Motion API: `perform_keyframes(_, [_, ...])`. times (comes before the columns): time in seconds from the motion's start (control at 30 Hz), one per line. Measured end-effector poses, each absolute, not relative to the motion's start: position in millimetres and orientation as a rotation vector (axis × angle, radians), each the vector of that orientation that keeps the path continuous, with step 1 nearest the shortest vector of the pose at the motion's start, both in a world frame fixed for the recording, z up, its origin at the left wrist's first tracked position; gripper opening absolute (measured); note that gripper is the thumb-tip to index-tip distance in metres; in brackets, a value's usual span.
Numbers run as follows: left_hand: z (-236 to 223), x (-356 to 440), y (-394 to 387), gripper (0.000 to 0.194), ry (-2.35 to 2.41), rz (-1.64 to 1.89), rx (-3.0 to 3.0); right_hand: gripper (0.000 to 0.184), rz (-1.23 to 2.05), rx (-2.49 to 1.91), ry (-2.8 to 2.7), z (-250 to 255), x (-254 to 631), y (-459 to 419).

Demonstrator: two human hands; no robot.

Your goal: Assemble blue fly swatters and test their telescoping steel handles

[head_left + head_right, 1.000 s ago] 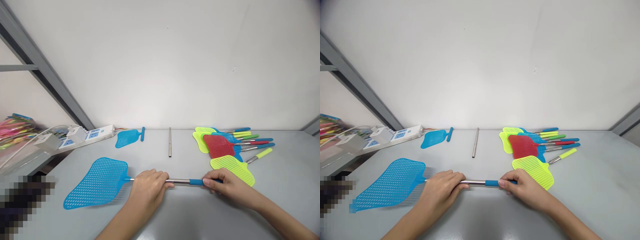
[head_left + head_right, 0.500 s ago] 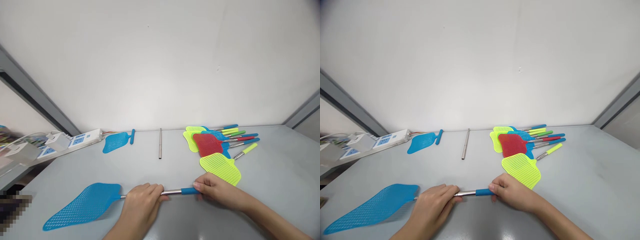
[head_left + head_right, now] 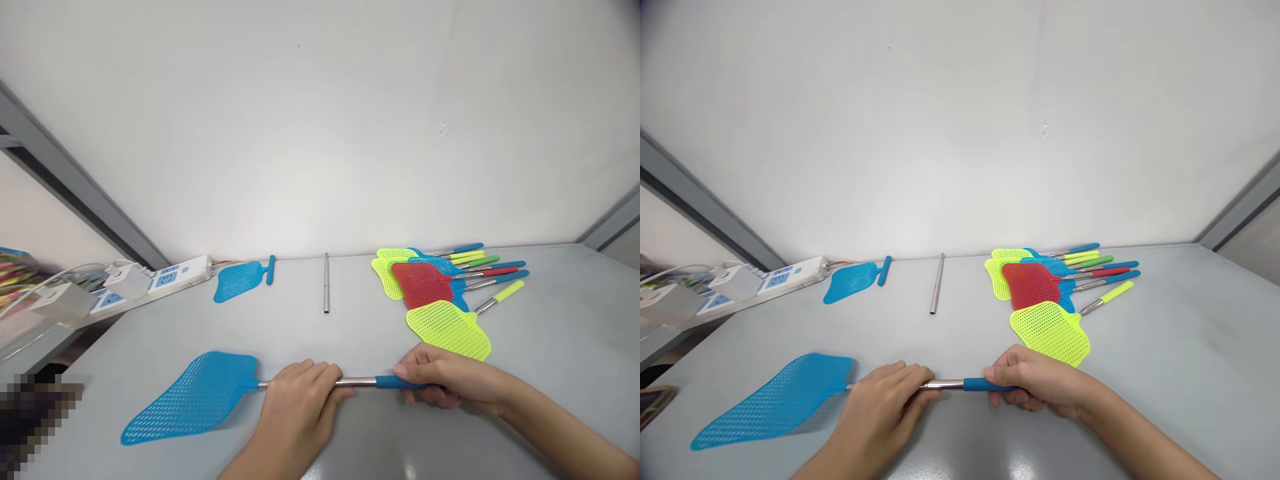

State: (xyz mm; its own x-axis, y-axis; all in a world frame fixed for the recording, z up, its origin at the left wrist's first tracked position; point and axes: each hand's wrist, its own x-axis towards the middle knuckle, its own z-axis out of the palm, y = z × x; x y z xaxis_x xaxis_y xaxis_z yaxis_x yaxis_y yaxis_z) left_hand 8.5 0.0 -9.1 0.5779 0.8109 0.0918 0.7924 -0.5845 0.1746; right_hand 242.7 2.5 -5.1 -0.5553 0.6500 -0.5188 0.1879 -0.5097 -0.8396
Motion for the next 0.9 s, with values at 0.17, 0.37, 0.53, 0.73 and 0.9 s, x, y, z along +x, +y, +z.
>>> perform_keyframes(0.17, [-6.6, 5.6, 5.5, 0.023, 1.385, 0.243, 2.608, 0.034, 2.046, -1.275, -1.467, -7.6, 243.2, 3.1])
perform_keyframes(0.37, [1.4, -0.1, 12.3, 0.030, 1.435, 0.204, 2.567, 0.033, 1.826, -1.369, -1.593, -1.8, 246.1, 6.8])
perform_keyframes(0.53, [12.4, -11.0, 23.2, 0.043, 1.573, 0.088, 2.486, 0.034, 1.613, -1.346, -1.736, 2.4, 253.1, 10.7])
perform_keyframes(0.73, [13.9, -18.7, 25.6, 0.048, 1.493, 0.011, 2.440, 0.037, 1.575, -1.297, -1.826, 2.5, 259.0, 13.5])
perform_keyframes(0.9, [3.5, -12.3, 18.8, 0.045, 1.369, -0.043, 2.538, 0.043, 1.625, -1.272, -1.911, -0.3, 265.4, 15.2])
